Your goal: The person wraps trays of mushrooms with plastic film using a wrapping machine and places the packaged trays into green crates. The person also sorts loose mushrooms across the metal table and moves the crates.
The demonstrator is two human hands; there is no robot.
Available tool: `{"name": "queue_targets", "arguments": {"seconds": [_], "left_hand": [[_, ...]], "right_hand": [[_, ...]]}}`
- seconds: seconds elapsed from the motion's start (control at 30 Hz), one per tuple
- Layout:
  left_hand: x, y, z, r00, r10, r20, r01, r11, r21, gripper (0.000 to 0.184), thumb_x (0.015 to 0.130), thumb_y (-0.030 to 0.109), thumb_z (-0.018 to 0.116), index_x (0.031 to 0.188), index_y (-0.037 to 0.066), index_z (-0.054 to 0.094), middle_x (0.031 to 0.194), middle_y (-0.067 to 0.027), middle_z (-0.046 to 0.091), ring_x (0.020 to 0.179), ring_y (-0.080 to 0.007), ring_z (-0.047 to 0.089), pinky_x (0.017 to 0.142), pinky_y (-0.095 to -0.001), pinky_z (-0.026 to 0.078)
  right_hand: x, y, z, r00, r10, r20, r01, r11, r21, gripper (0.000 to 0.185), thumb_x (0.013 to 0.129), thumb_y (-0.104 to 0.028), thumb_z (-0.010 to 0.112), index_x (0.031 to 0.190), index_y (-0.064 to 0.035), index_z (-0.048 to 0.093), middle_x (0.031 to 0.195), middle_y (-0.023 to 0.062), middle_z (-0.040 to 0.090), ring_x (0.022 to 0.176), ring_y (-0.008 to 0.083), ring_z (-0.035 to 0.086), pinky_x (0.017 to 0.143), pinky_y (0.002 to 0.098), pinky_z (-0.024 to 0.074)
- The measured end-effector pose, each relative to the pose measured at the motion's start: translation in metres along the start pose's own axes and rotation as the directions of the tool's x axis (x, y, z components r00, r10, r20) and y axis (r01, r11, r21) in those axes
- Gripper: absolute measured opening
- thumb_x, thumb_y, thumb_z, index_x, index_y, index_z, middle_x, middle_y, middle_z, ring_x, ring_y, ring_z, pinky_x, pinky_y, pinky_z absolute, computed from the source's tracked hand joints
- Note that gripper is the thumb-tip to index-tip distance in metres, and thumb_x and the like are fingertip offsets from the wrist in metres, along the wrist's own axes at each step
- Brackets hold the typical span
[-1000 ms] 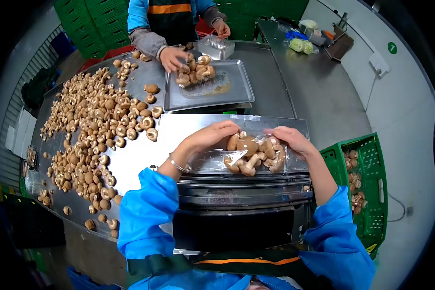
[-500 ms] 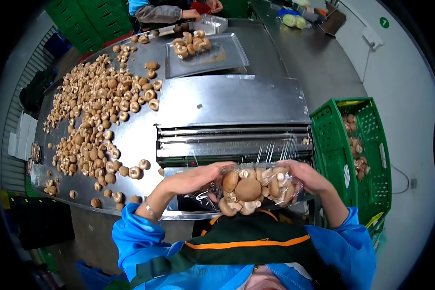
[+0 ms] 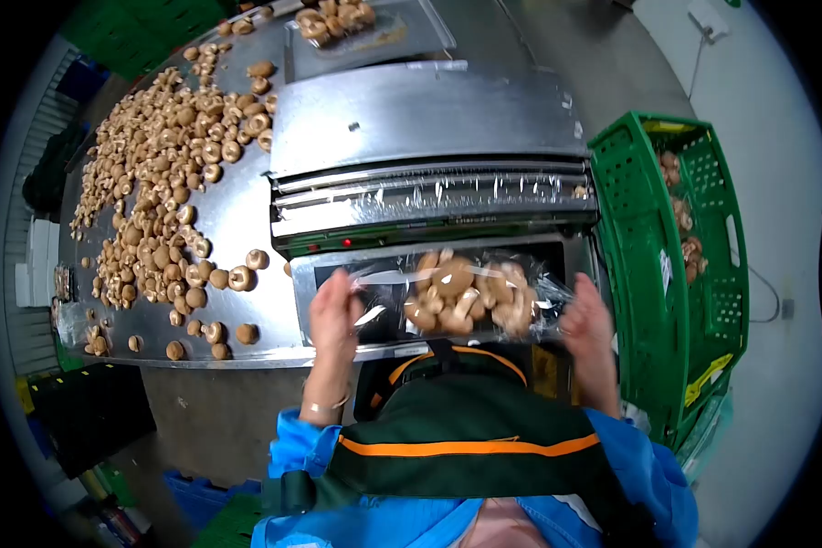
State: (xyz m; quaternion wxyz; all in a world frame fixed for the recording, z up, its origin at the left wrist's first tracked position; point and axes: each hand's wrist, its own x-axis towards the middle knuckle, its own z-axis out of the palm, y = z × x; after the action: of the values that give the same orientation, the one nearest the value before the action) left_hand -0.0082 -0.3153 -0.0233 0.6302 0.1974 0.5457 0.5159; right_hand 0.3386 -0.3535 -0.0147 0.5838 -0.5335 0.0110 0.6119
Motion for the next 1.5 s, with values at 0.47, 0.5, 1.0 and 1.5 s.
{"name": "queue_targets", "arguments": {"seconds": [0.47, 0.5, 1.0, 1.5], "left_hand": [[-0.047, -0.073, 0.035, 0.549, -0.497, 0.672, 0.730, 0.676, -0.096, 0.023, 0.090, 0.016, 0.043, 0.104, 0.000, 0.051, 0.102, -0.0093, 0.052, 0.085, -0.0155, 0.053, 0.068, -0.0237, 0.045], [-0.049, -0.061, 0.052, 0.539, -0.467, 0.701, 0.718, 0.689, -0.093, 0.022, 0.090, 0.015, 0.044, 0.105, 0.000, 0.051, 0.103, -0.0092, 0.052, 0.086, -0.0154, 0.053, 0.070, -0.0239, 0.045], [-0.018, -0.032, 0.189, 0.648, 0.110, 0.753, -0.651, 0.593, 0.474, 0.009, 0.077, -0.004, 0.056, 0.085, 0.000, 0.057, 0.092, -0.0136, 0.058, 0.086, -0.0239, 0.057, 0.078, -0.0304, 0.043], [-0.007, -0.054, 0.003, 0.656, 0.461, 0.597, -0.543, -0.261, 0.798, 0.042, 0.056, 0.004, 0.058, 0.097, 0.011, 0.054, 0.103, -0.0092, 0.051, 0.093, -0.0295, 0.045, 0.081, -0.0418, 0.033]], "right_hand": [[-0.024, 0.096, -0.008, 0.712, 0.583, 0.392, -0.500, 0.813, -0.300, 0.030, 0.085, -0.030, 0.047, 0.107, -0.0095, 0.050, 0.081, 0.0043, 0.053, 0.064, 0.0171, 0.052, 0.047, 0.0282, 0.0425], [-0.035, 0.077, -0.007, 0.701, 0.544, 0.461, -0.460, 0.839, -0.291, 0.031, 0.085, -0.032, 0.047, 0.107, -0.0093, 0.050, 0.082, 0.0047, 0.053, 0.065, 0.0177, 0.052, 0.047, 0.0288, 0.0430], [-0.025, -0.278, -0.320, 0.849, -0.304, -0.432, 0.349, 0.937, 0.027, 0.044, 0.088, -0.043, 0.044, 0.111, -0.0065, 0.050, 0.103, 0.0105, 0.057, 0.081, 0.0281, 0.059, 0.053, 0.0390, 0.0506], [0.161, -0.366, -0.152, 0.490, -0.849, -0.199, 0.403, 0.423, -0.811, 0.047, 0.090, -0.030, 0.045, 0.128, -0.0028, 0.038, 0.117, 0.0097, 0.052, 0.099, 0.0149, 0.052, 0.082, 0.0268, 0.0404]]}}
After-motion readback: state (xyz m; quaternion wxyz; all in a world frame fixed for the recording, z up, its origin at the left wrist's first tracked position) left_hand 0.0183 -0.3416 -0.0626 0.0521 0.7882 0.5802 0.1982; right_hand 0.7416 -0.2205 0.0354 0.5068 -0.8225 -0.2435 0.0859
